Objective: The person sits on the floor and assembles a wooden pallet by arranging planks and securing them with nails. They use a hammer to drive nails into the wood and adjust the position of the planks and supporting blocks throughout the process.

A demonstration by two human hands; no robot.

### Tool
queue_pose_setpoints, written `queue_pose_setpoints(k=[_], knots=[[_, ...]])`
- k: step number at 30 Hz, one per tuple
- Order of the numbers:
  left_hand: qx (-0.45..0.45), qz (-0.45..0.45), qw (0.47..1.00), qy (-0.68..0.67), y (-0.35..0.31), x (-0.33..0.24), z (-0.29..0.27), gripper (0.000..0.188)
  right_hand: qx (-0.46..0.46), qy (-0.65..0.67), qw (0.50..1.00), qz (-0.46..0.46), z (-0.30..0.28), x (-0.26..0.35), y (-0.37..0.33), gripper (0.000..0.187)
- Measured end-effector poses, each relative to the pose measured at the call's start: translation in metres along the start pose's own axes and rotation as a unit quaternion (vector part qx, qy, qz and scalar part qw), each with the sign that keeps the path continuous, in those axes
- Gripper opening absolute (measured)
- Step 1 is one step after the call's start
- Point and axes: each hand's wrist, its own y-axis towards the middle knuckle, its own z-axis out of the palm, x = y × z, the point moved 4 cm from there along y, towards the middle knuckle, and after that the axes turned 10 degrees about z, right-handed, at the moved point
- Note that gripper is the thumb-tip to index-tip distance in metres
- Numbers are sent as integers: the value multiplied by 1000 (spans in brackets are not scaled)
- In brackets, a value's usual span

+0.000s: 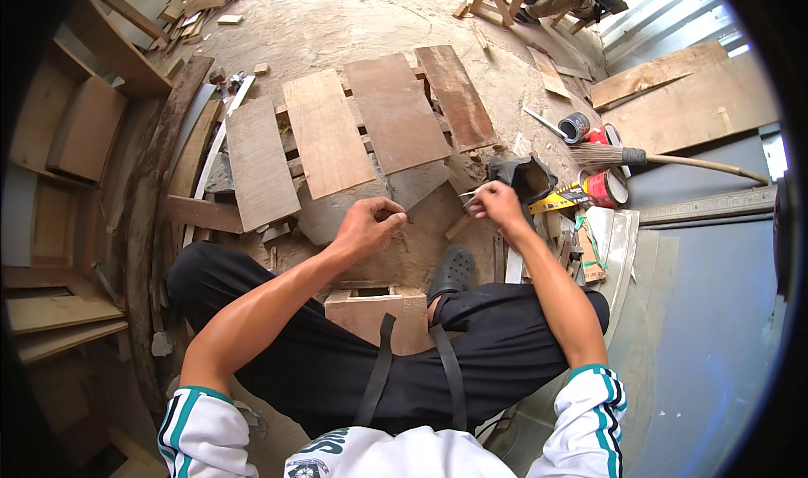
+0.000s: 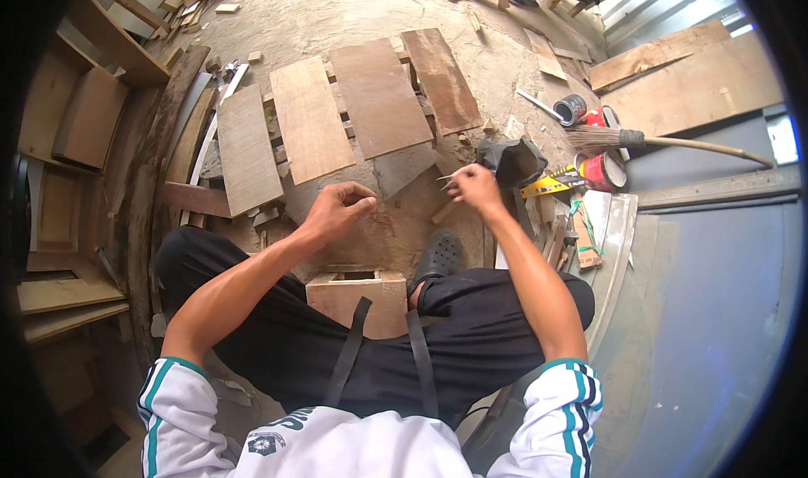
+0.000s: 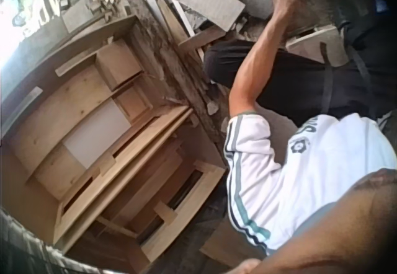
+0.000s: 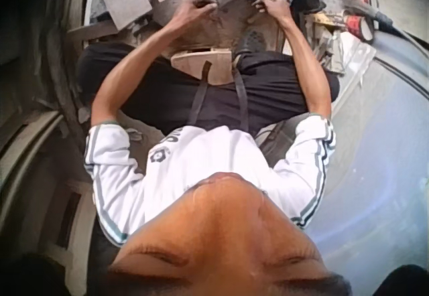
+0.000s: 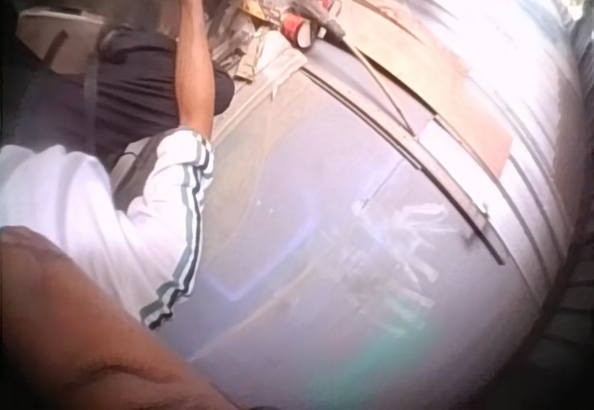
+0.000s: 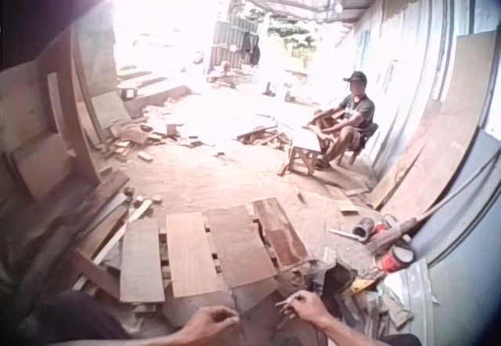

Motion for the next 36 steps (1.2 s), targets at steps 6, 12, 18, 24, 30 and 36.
queue_pose_setpoints(k=[6,12,18,24,30,36], knots=[[-29,-37,995,92,4,-2,-12,28,-217,-34,965,144,-144,-71,75,14],[-138,-75,981,113,-13,52,-72,33,-251,41,950,183,-171,-81,116,9],[-175,-124,969,120,-34,76,-91,33,-294,79,940,157,-184,-89,136,11],[-174,-100,970,138,-39,83,-102,35,-218,114,965,87,-150,-47,123,15],[-179,-45,968,167,-22,74,-100,38,-81,19,997,7,-122,36,83,23],[-175,-38,955,237,-30,76,-116,38,10,-59,994,-96,-57,129,14,27]])
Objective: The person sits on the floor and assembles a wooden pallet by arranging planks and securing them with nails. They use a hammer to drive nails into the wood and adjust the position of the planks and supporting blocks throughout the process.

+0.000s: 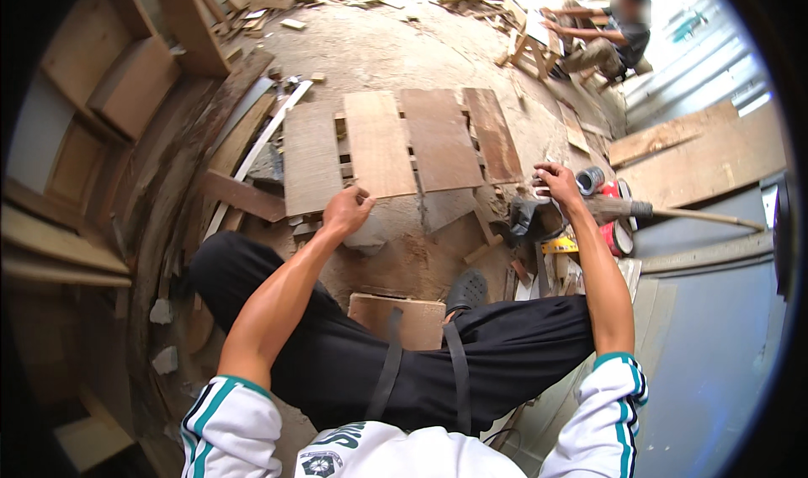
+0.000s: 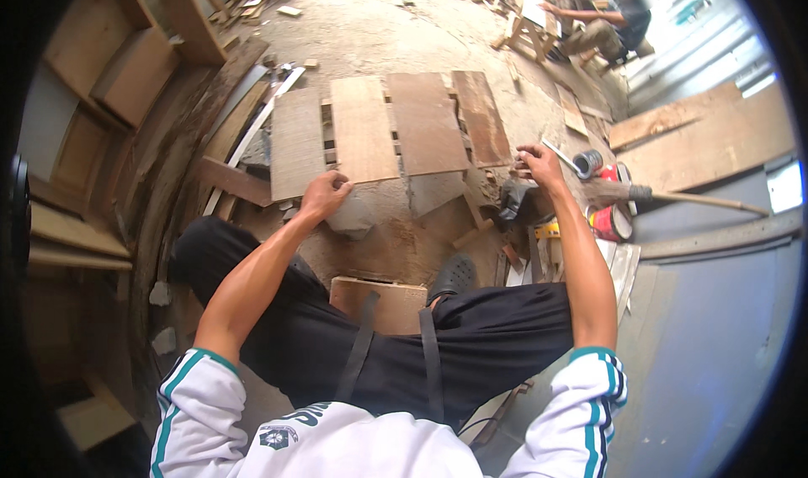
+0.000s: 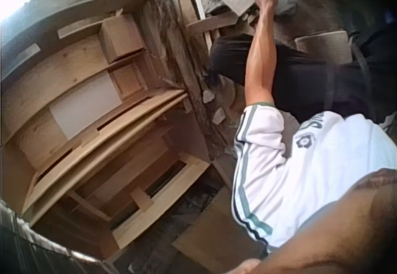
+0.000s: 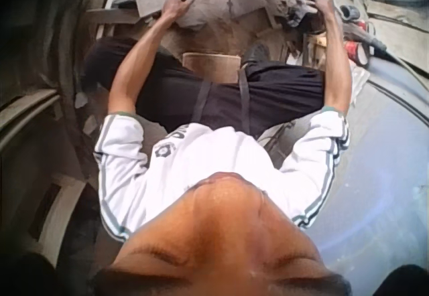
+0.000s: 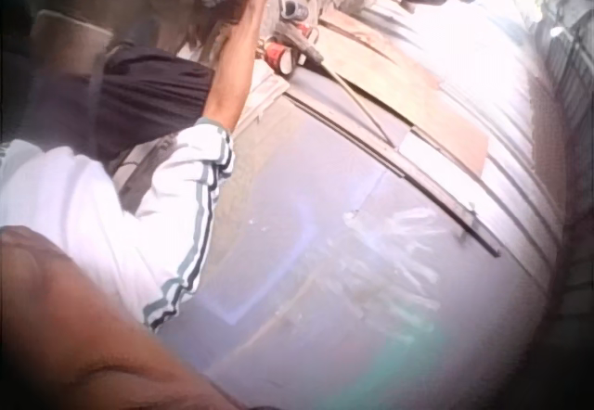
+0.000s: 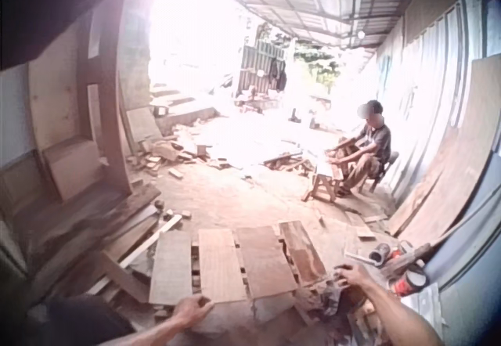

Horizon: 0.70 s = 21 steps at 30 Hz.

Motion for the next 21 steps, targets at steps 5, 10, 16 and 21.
queue_pose_setpoints(k=[5,10,16,21], knots=[[-19,-50,997,48,-13,16,-23,38,57,-115,992,-13,54,54,-59,27],[-141,-65,985,73,-31,67,-48,32,89,-245,965,-29,135,101,-69,26],[-303,-219,927,-27,-56,105,-63,40,138,-368,917,-73,254,104,-50,34],[-350,-310,864,-190,-54,170,-61,46,207,-367,897,-136,377,102,-20,37]])
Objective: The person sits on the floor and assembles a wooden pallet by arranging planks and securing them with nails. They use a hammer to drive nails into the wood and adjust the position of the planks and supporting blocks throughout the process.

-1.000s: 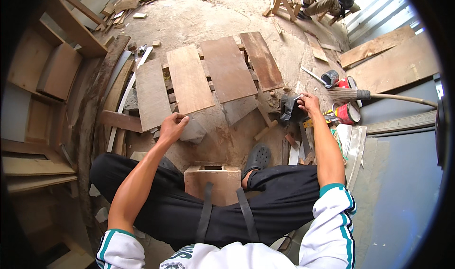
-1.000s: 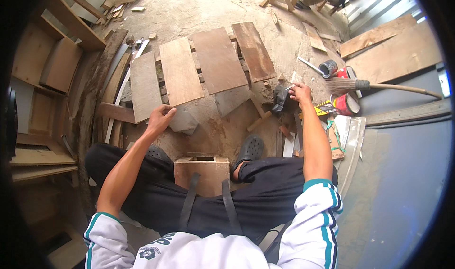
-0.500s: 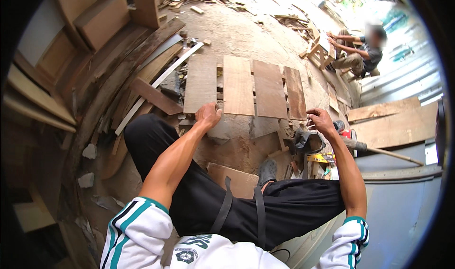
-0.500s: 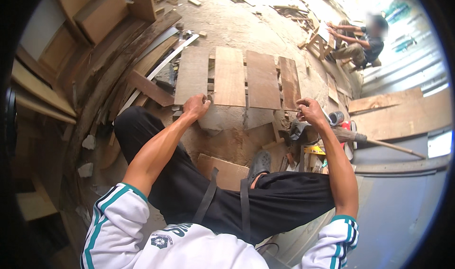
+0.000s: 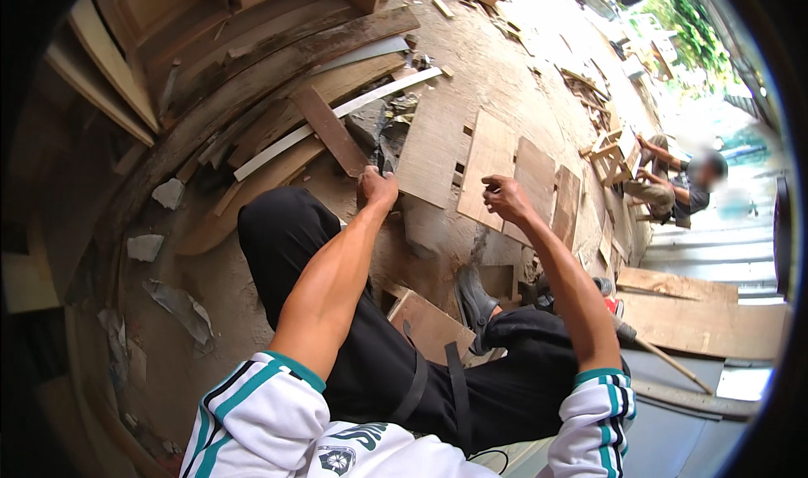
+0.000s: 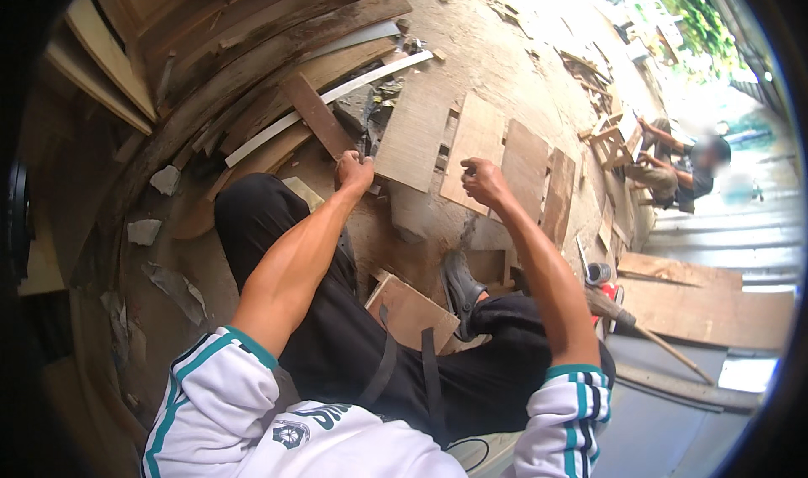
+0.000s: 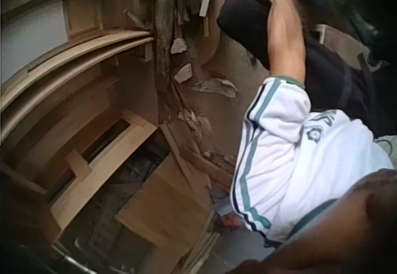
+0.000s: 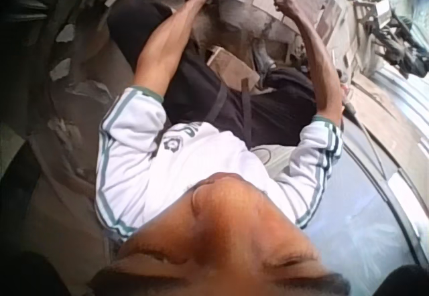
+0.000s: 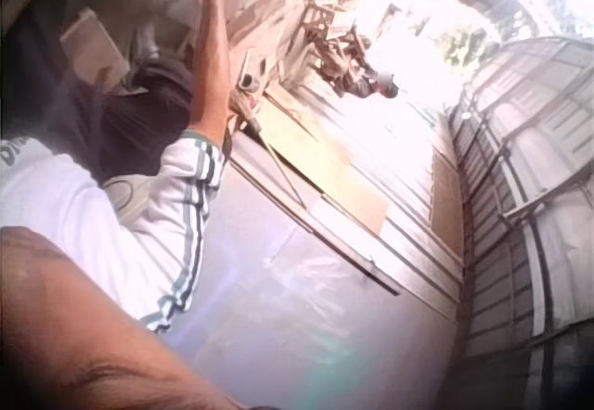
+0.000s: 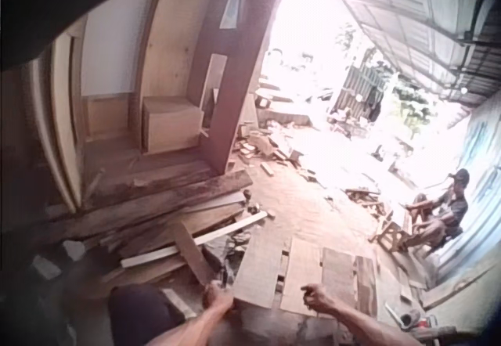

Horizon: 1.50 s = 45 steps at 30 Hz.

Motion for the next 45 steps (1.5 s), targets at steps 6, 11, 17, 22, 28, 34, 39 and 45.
queue_pose_setpoints(k=[6,11,17,22,28,34,39,45], knots=[[78,-35,996,-31,14,-13,19,66,-18,70,997,-11,68,35,48,25],[147,10,989,-28,52,-17,31,82,-93,24,995,-12,103,23,65,35],[219,-41,965,-139,59,12,50,83,-137,64,988,-20,105,11,61,31],[143,82,980,-109,50,12,53,71,-183,108,977,20,117,3,66,28],[123,78,988,-56,20,-21,55,57,-242,159,956,47,121,-8,65,28],[71,156,984,-49,29,-7,52,52,-238,189,951,52,127,3,64,26],[81,158,980,-86,30,-4,55,50,-245,191,950,38,132,-10,71,28],[84,171,977,-97,30,-3,53,48,-259,190,946,38,133,-8,68,28]])
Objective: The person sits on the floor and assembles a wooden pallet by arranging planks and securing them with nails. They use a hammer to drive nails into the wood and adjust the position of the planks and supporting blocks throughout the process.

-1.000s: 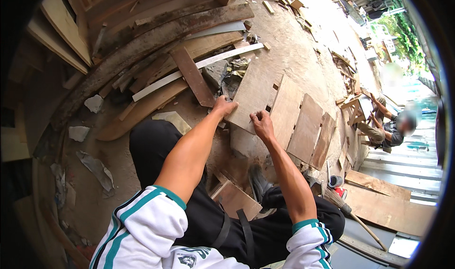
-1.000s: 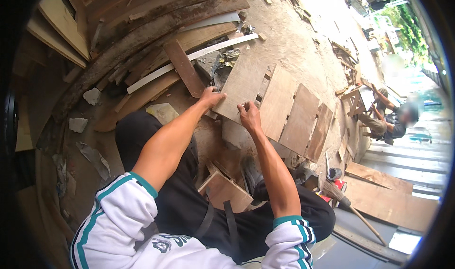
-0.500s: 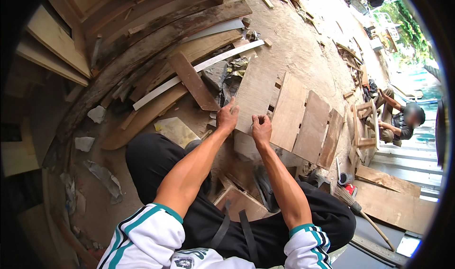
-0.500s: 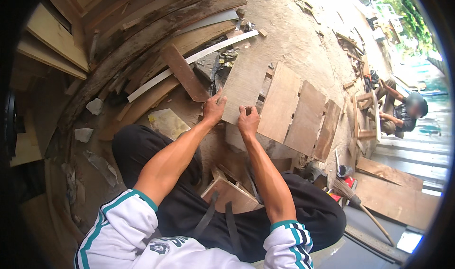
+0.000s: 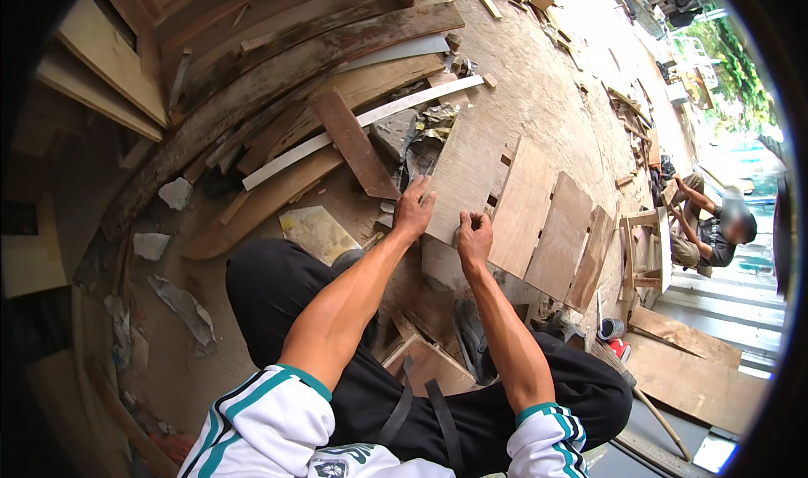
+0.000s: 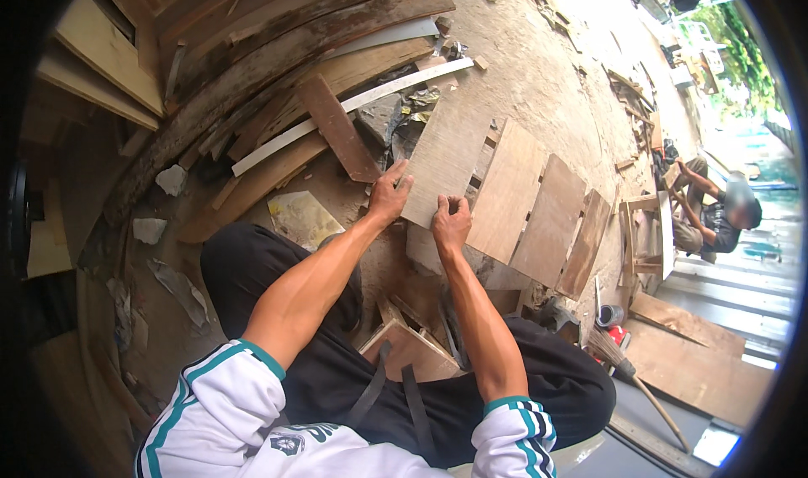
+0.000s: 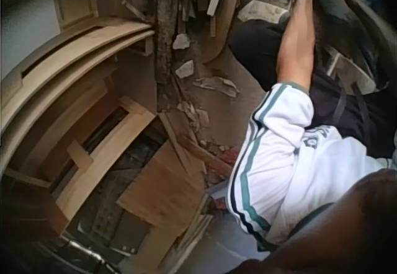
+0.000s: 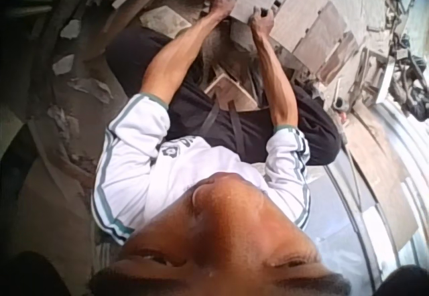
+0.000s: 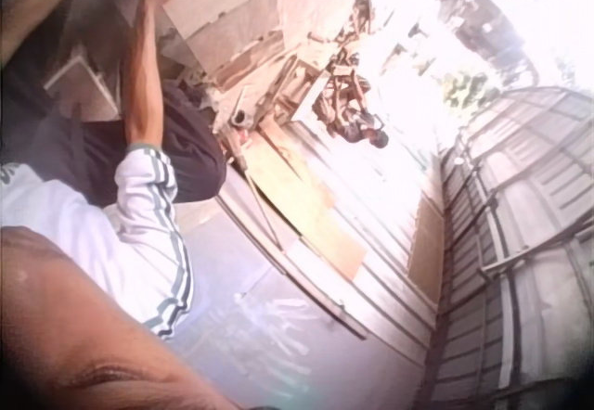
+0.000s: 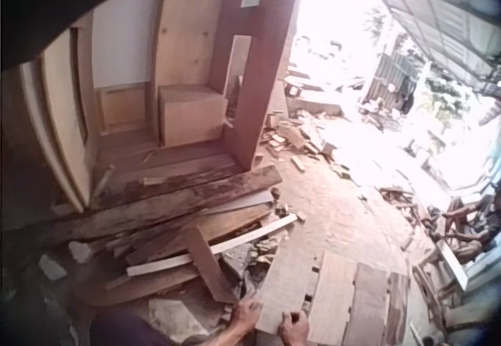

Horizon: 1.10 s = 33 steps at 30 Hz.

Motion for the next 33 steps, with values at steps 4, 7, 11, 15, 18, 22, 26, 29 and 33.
queue_pose_setpoints(k=[4,7,11,15,18,22,26,29,33], knots=[[-1,12,1000,4,2,3,-2,48,3,3,1000,13,0,5,-3,28],[6,13,1000,2,2,-2,1,48,-8,-1,1000,-3,-2,-3,1,29],[6,17,1000,0,3,2,-1,48,0,-3,1000,4,0,-1,2,28],[3,18,1000,-3,3,5,0,47,-1,0,1000,-7,1,-3,4,28],[5,13,1000,-2,4,6,2,47,0,9,1000,-1,1,-9,5,28],[-11,-7,1000,3,1,7,6,47,11,-3,1000,9,1,-3,6,29],[-26,19,999,-1,3,8,8,49,20,-10,1000,13,-2,-5,9,29],[6,22,999,-48,10,13,1,56,37,-25,999,15,0,-2,13,30],[26,-71,995,-68,12,1,4,76,73,-42,996,43,-9,-8,24,32]])
